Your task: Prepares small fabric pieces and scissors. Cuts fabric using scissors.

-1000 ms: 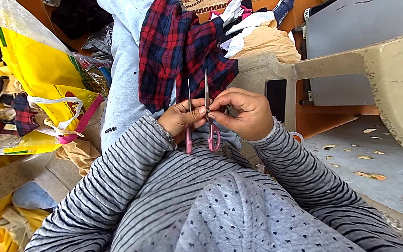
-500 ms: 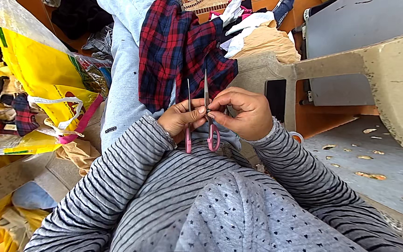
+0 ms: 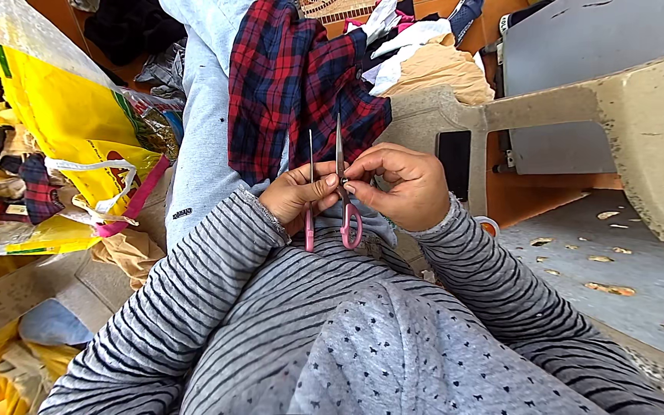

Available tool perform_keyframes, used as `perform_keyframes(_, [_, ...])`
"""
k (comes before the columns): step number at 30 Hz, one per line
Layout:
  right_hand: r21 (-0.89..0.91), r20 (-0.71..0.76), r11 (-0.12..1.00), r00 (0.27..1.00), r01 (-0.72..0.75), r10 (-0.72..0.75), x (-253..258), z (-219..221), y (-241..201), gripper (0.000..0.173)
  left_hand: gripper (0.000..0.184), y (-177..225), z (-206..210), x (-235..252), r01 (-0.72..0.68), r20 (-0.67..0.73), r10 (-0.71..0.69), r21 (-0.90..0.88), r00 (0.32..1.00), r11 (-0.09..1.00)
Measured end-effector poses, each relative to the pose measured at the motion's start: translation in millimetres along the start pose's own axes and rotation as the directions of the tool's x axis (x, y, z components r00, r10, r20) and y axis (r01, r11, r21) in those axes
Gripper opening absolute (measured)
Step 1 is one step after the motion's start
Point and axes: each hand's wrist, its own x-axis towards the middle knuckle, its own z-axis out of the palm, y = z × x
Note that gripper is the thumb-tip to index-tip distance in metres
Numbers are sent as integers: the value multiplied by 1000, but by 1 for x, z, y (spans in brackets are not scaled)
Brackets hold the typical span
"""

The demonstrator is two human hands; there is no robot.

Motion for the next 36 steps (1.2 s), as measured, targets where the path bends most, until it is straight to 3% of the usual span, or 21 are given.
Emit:
perform_keyframes(15, [-170, 7, 985, 1000, 14, -13, 0, -1, -7, 8, 21, -3, -3, 2, -10, -1, 10, 5, 1000, 1000])
perform_keyframes(31, [-1, -24, 1000, 1000, -8, 8, -3, -4, 1, 10, 22, -2, -4, 2, -20, 25, 19, 7, 1000, 1000])
perform_keyframes(36, [-68, -42, 997, 999, 25, -28, -3, -4, -2, 9, 23, -2, -2, 1, -27, 18, 27, 4, 999, 1000])
